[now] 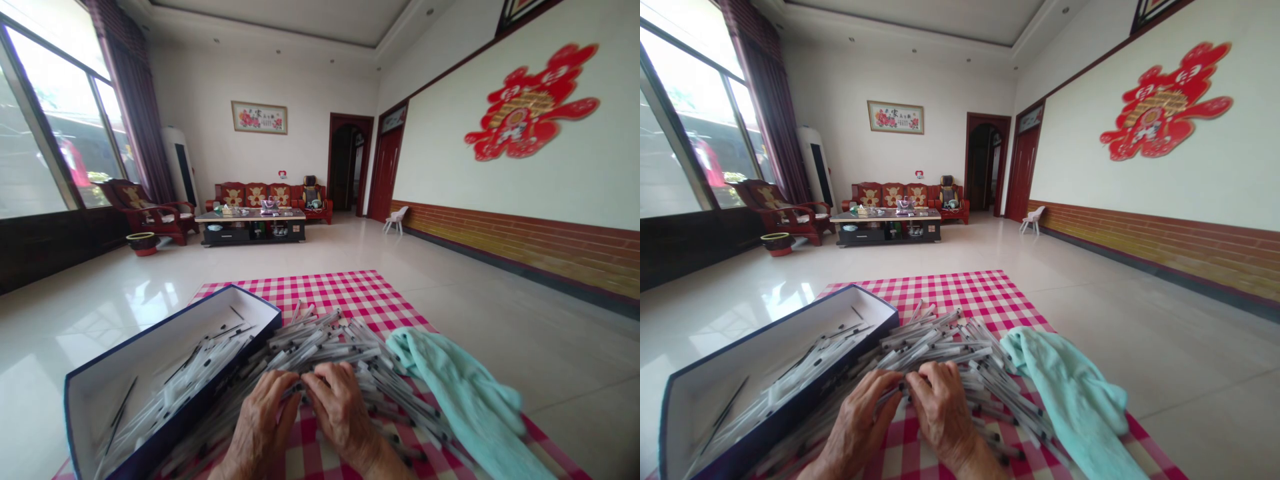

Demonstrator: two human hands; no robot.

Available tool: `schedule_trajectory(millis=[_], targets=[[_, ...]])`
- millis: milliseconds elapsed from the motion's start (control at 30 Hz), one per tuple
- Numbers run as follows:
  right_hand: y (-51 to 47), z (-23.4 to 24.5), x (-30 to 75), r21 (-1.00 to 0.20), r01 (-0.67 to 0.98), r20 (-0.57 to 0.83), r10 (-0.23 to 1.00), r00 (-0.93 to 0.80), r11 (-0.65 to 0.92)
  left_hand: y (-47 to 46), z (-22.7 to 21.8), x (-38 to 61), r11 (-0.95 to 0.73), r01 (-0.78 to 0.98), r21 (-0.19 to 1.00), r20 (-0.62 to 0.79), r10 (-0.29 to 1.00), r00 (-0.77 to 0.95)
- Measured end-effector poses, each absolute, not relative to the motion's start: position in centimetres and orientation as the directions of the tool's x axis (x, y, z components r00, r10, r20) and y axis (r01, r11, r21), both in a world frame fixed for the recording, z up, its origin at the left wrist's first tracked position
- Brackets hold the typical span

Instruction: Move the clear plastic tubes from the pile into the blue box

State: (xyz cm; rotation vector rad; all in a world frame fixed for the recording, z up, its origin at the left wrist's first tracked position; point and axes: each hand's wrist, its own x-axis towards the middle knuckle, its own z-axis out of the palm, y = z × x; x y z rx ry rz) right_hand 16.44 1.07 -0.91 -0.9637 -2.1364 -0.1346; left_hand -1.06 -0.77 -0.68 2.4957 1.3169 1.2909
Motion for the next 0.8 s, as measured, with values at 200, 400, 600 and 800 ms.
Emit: schedule_trajectory(millis=[200, 400, 600, 800], targets=[[0.94, -1.16, 16.34, -0.199, 0.668, 0.687, 0.588, -0.426, 0.717, -0.54, -0.8, -0.9, -0.645, 0.656, 0.392, 0.645, 0.701, 0.304], [1.24, -1.47, 16.29, -0.186, 0.659, 0.708, 0.565, -0.425, 0.729, -0.61, -0.85, -0.94, -0.622, 0.674, 0.399, 0.625, 0.722, 0.296], [1.6, -1.51, 16.46, -0.187, 0.656, 0.717, 0.559, -0.418, 0.731, -0.45, -0.9, -1.13, -0.641, 0.664, 0.385, 0.644, 0.702, 0.304], [1.31, -1.59, 16.37, -0.182, 0.643, 0.711, 0.552, -0.437, 0.744, -0.39, -0.82, -0.94, -0.641, 0.644, 0.417, 0.627, 0.716, 0.307]])
